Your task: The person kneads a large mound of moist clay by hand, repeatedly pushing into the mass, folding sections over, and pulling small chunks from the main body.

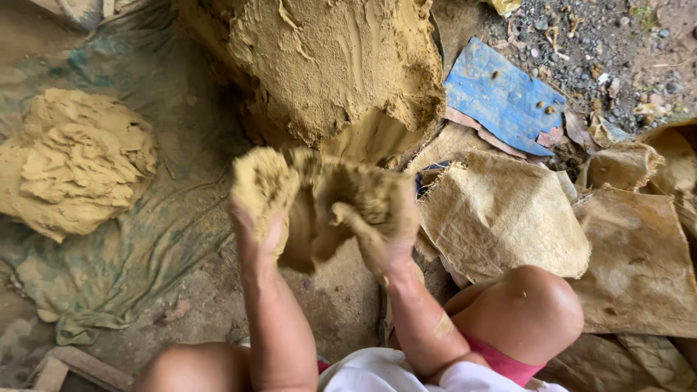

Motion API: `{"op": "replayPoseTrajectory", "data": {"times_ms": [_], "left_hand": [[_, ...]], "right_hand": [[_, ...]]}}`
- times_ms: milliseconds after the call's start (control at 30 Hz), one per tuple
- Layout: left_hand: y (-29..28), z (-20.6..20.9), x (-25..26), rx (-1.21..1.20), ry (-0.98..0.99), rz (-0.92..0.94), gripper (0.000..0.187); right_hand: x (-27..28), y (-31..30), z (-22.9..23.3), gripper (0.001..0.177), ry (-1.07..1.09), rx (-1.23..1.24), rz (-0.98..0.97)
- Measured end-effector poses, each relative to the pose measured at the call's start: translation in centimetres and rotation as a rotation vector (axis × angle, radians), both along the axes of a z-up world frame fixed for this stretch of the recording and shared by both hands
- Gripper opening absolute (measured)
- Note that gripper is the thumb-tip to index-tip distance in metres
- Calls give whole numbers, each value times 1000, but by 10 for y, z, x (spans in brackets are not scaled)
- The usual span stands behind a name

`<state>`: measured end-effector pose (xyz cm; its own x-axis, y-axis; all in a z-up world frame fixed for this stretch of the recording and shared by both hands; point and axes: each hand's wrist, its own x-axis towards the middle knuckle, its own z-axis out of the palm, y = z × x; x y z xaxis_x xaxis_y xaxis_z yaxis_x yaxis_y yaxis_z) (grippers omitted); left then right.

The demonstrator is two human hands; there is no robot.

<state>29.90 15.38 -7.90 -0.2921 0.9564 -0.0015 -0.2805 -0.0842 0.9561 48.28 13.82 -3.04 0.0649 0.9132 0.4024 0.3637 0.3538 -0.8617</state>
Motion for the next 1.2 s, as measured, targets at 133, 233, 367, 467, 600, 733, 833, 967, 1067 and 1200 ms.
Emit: {"op": "replayPoseTrajectory", "data": {"times_ms": [133,233,367,467,600,733,833,967,1067,1200], "left_hand": [[47,117,3,483,516,94,53],[126,123,-1,442,906,179,81],[180,110,-6,238,862,-55,91],[179,118,-25,291,1511,-129,115],[190,129,-36,307,1259,-154,76],[174,90,-20,606,879,182,36],[193,72,-7,307,459,210,16],[186,56,-6,504,641,289,25],[181,45,-7,581,725,333,39],[201,41,-4,466,687,244,34]], "right_hand": [[11,45,3,61,480,249,-15],[30,162,-28,94,651,-388,98],[70,235,23,86,-930,-67,-97],[107,209,111,46,-1389,-149,3],[81,198,145,25,-722,-85,47],[34,217,118,38,-454,394,154],[24,214,105,23,-268,244,47],[16,224,101,29,-464,479,153],[20,239,100,22,-963,613,40],[18,258,105,28,-1098,349,78]]}}
